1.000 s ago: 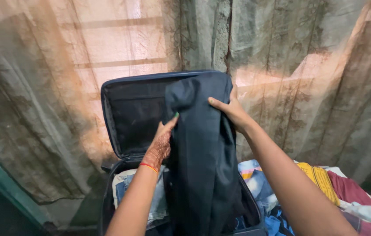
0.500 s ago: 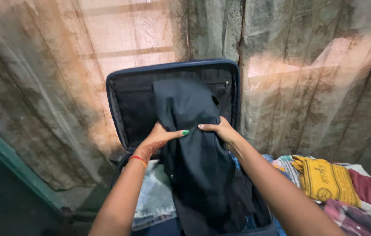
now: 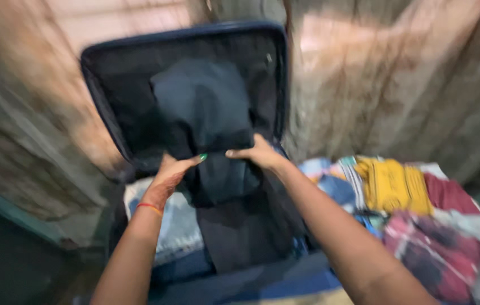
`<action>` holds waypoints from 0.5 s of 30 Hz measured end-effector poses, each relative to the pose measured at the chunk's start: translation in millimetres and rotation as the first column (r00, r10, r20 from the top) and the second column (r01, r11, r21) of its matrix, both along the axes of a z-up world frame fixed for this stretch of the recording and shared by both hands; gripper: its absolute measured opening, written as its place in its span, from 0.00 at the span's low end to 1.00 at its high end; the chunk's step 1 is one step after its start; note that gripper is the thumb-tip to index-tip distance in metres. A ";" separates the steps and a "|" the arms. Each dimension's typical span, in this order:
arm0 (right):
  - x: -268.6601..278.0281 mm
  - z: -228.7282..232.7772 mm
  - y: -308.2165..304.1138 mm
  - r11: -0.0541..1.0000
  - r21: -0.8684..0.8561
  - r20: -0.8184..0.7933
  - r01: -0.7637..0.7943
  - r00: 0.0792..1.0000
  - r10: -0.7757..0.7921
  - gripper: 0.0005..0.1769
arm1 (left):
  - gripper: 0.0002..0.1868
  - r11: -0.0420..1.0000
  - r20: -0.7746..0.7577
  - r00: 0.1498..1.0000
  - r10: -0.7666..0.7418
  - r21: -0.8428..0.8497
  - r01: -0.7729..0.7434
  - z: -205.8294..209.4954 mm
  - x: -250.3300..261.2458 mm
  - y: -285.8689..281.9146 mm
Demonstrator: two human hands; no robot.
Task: The person packs a blue plaid shirt, black trousers, and other colorful garments into a blue suitcase while folding them by hand on a striped mat.
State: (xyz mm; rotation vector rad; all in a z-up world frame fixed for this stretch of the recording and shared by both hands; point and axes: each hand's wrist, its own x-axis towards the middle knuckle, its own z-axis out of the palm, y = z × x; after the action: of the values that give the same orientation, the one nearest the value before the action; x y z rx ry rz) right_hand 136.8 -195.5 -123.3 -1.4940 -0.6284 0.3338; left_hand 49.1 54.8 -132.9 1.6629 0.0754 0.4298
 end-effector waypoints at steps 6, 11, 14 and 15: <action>-60.2 -103.6 -26.8 0.995 -0.038 -0.354 -0.097 0.932 0.078 0.40 | 0.48 0.920 -0.442 0.889 -0.118 -0.385 -0.070 -105.6 -57.0 -26.6; -68.8 -107.6 -25.2 0.998 -0.054 -0.324 -0.010 0.946 -0.008 0.41 | 0.42 0.712 -0.342 0.931 -0.125 -0.685 -0.156 -118.8 -51.4 -24.2; -64.8 -101.7 -20.4 0.998 -0.046 -0.404 0.051 0.912 -0.065 0.39 | 0.41 0.657 -0.297 0.951 -0.090 -0.735 -0.167 -134.1 -30.2 -26.6; -66.6 -102.4 -20.6 0.992 -0.068 -0.517 0.109 0.846 -0.128 0.38 | 0.40 0.675 -0.314 0.949 -0.038 -0.708 -0.207 -143.0 -30.0 -27.0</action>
State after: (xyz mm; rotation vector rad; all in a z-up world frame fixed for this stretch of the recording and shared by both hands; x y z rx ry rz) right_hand 70.2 -216.1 -225.7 -1.3867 -0.0929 0.6305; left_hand 19.1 27.8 -276.0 0.8938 0.5027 0.1584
